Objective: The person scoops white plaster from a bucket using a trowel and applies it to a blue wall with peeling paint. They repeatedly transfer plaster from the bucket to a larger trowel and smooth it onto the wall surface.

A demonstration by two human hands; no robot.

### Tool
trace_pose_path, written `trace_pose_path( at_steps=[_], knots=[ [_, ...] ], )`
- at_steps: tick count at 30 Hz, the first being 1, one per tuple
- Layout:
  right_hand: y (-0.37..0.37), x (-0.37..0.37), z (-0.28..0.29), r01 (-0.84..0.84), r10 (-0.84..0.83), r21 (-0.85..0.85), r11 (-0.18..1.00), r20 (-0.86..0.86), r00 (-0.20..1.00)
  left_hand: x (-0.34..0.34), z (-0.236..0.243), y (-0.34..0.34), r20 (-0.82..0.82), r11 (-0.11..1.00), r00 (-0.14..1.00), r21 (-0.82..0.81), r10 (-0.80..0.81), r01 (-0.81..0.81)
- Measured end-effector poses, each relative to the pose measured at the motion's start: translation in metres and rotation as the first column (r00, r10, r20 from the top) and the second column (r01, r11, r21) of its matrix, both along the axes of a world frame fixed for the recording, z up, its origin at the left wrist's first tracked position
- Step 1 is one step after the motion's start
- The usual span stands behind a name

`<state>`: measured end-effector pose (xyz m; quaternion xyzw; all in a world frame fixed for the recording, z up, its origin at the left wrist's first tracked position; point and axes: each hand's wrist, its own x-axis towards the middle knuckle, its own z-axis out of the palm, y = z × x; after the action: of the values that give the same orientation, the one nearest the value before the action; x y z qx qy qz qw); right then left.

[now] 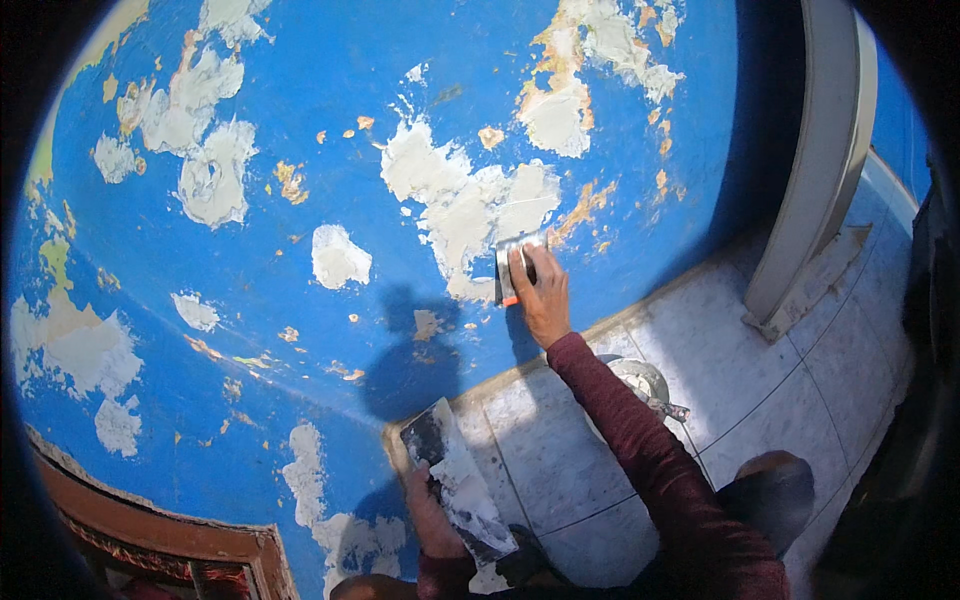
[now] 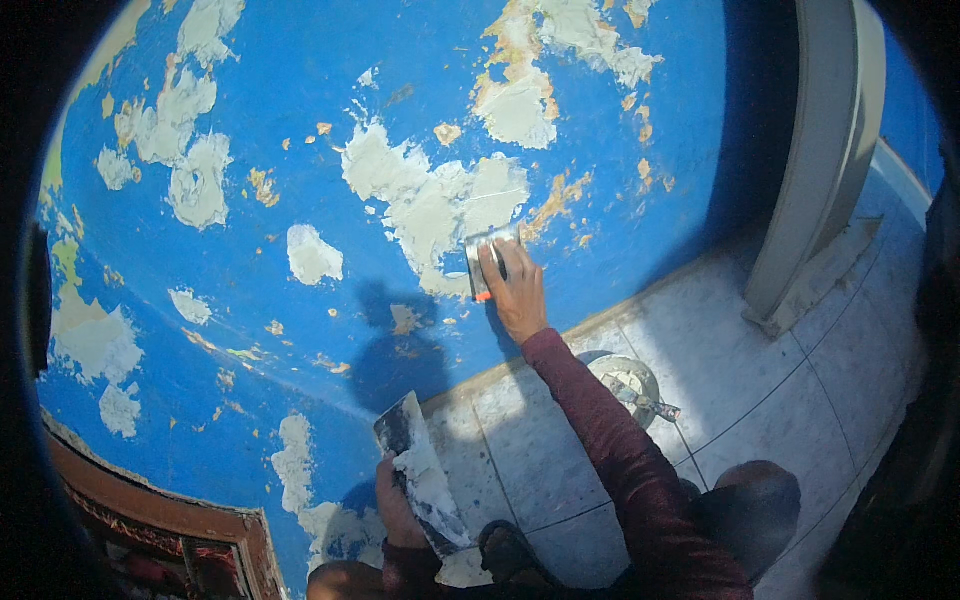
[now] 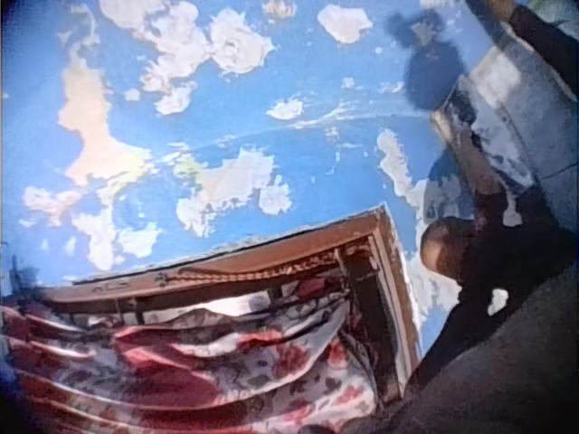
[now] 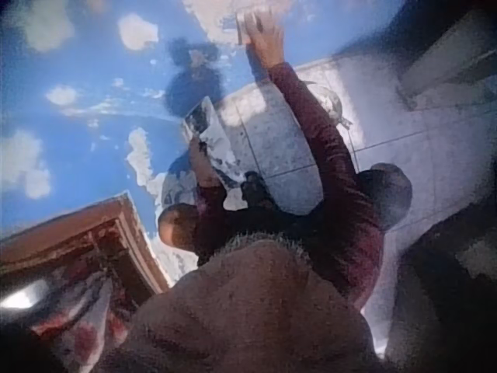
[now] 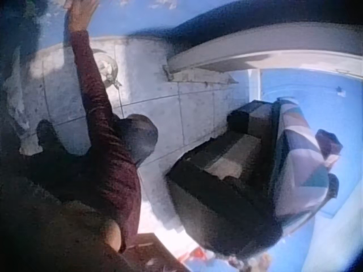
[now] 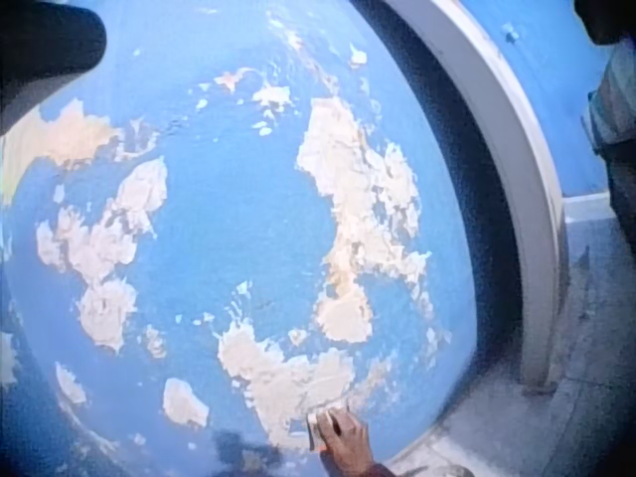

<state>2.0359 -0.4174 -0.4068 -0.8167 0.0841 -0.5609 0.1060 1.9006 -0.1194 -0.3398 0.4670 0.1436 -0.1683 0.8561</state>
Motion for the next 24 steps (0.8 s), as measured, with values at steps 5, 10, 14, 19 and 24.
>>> trace_pose_path(
  at_steps=[5,10,14,19,24],
  knots=[
    [0.009,-0.022,-0.013,-0.137,0.146,0.145,0.98,-0.053,0.988,-0.003,0.013,-0.003,0.003,0.999,1.0,0.03,-0.016,0.016],
    [0.012,-0.033,0.056,-0.034,-0.04,0.373,0.927,0.188,0.981,-0.004,0.014,0.0,-0.014,1.0,1.0,0.01,-0.001,0.001],
    [0.006,-0.019,0.081,0.047,-0.134,0.433,0.9,0.173,0.976,-0.006,0.017,-0.006,0.006,1.0,1.0,0.013,0.008,-0.008],
    [0.026,-0.011,0.084,0.036,-0.089,0.378,0.925,0.124,0.988,-0.004,0.007,0.002,-0.01,0.999,1.0,0.035,0.004,-0.003],
    [0.047,-0.013,0.07,-0.018,-0.004,0.249,0.968,0.084,0.996,-0.007,0.013,-0.002,-0.044,0.994,0.996,-0.077,-0.075,0.072]
  ],
)
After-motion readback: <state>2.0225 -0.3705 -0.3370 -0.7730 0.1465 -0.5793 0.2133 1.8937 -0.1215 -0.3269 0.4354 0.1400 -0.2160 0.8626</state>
